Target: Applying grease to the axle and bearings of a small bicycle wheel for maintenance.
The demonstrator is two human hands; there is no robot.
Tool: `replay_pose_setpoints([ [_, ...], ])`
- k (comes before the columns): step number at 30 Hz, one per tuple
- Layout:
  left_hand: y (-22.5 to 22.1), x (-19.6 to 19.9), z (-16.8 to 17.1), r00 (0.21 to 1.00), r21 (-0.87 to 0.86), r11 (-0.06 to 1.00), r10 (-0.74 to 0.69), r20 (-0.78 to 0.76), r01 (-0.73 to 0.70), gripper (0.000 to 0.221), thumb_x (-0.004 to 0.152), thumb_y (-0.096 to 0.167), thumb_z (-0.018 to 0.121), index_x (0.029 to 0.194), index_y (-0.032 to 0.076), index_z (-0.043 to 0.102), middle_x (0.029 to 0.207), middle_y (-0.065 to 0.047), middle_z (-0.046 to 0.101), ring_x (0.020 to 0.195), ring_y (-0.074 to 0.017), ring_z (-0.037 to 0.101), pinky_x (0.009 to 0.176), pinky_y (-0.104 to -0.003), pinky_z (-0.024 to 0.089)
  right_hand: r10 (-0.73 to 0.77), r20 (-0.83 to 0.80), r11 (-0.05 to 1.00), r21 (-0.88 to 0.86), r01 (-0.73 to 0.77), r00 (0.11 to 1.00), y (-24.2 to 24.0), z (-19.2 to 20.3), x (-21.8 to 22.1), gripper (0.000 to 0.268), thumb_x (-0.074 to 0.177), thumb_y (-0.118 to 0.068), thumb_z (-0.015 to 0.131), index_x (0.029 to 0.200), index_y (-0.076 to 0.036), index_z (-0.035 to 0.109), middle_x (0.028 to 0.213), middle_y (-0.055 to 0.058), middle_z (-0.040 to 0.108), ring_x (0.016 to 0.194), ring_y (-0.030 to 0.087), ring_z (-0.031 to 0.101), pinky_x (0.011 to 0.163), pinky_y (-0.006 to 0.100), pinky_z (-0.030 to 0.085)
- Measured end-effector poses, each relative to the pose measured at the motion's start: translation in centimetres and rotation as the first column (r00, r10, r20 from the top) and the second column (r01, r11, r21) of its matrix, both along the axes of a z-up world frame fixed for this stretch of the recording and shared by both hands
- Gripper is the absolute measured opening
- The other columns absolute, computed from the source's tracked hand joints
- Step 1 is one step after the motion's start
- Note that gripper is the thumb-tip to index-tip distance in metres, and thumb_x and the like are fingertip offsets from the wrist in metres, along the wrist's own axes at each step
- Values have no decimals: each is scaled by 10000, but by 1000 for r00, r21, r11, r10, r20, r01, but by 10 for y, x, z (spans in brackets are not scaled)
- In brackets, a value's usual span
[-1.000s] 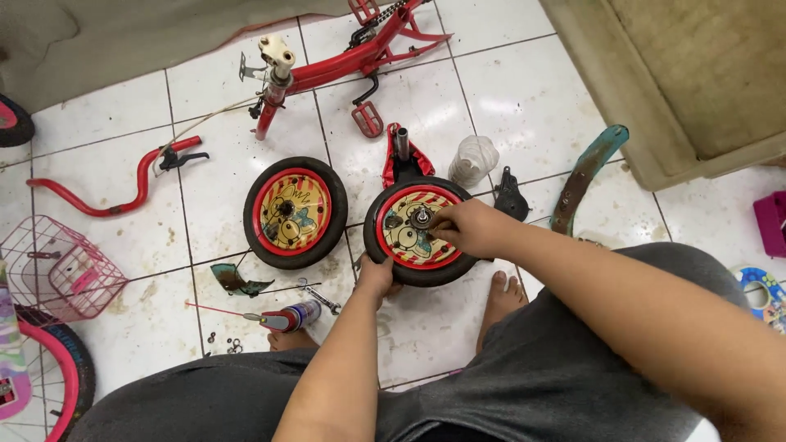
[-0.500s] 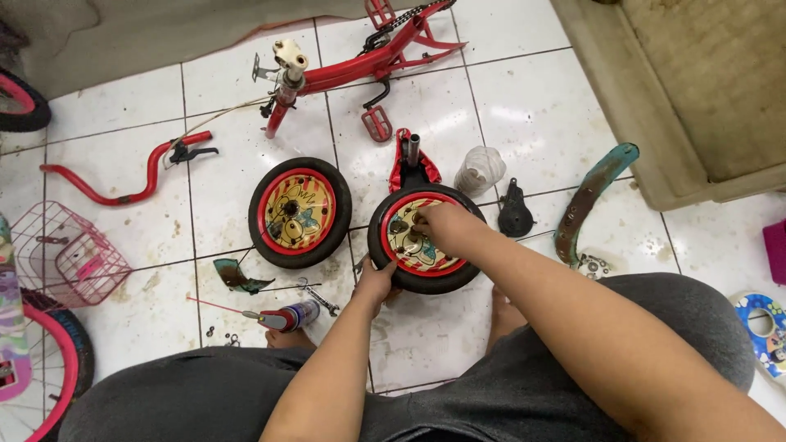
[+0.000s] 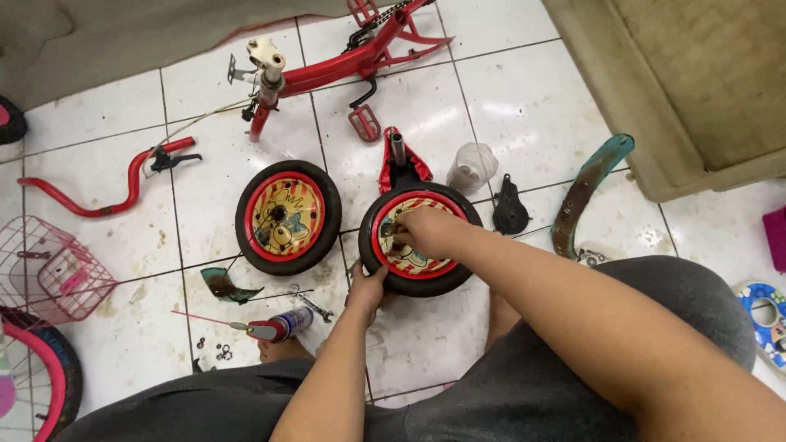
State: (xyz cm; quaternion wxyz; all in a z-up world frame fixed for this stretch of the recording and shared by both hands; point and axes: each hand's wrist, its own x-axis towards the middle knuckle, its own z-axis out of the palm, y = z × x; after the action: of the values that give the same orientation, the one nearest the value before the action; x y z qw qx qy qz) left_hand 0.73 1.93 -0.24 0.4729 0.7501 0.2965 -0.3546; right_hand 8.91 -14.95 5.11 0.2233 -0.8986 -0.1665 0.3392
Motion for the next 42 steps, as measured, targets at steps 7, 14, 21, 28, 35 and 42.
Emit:
replay_pose_setpoints([
  [7,9,-2,-27,981,-201,961,192,-18,-191,847,943,336,689,1594,2,262,1429,-299,538,1340,-420,532,1073,-527,462,41,25,999,-4,-41,999,9,3,-1,266,1053,-224,509,1175,-40,658,1042,166,757,981,346,740,843,429,604],
  [14,23,1,-76,925,-432,819,349,-148,-378,812,934,194,730,1557,-38,264,1352,-344,521,1161,-478,632,879,-529,598,-17,5,998,-58,17,1000,15,13,2,262,1044,-245,533,1161,-61,677,1016,139,761,961,314,751,824,415,613],
  [21,24,4,-87,910,-492,766,364,-199,-414,855,886,171,779,1550,14,264,1284,-319,528,1099,-491,654,857,-552,607,-38,25,999,-28,38,999,21,16,4,265,1045,-226,526,1147,-30,673,1045,190,759,996,377,739,854,456,603],
  [28,22,4,-76,897,-504,743,381,-223,-441,834,878,162,779,1535,51,278,1303,-305,511,1146,-488,621,907,-579,570,-11,117,992,-121,25,993,23,-1,14,221,1007,-252,580,1070,-74,694,930,145,761,909,324,757,797,414,617],
  [35,25,4,-91,895,-507,739,387,-221,-444,823,870,197,803,1514,91,303,1293,-287,534,1132,-481,631,886,-583,587,-131,67,991,-12,132,989,12,-6,10,240,1020,-253,565,1092,-61,690,1006,158,769,983,359,743,844,434,598],
  [42,26,5,-86,907,-501,757,365,-208,-420,833,862,219,810,1513,86,308,1269,-279,555,1110,-470,650,879,-560,595,-106,74,992,-64,111,992,7,-7,13,261,1011,-310,580,1070,-83,695,999,142,771,995,338,742,852,426,600],
])
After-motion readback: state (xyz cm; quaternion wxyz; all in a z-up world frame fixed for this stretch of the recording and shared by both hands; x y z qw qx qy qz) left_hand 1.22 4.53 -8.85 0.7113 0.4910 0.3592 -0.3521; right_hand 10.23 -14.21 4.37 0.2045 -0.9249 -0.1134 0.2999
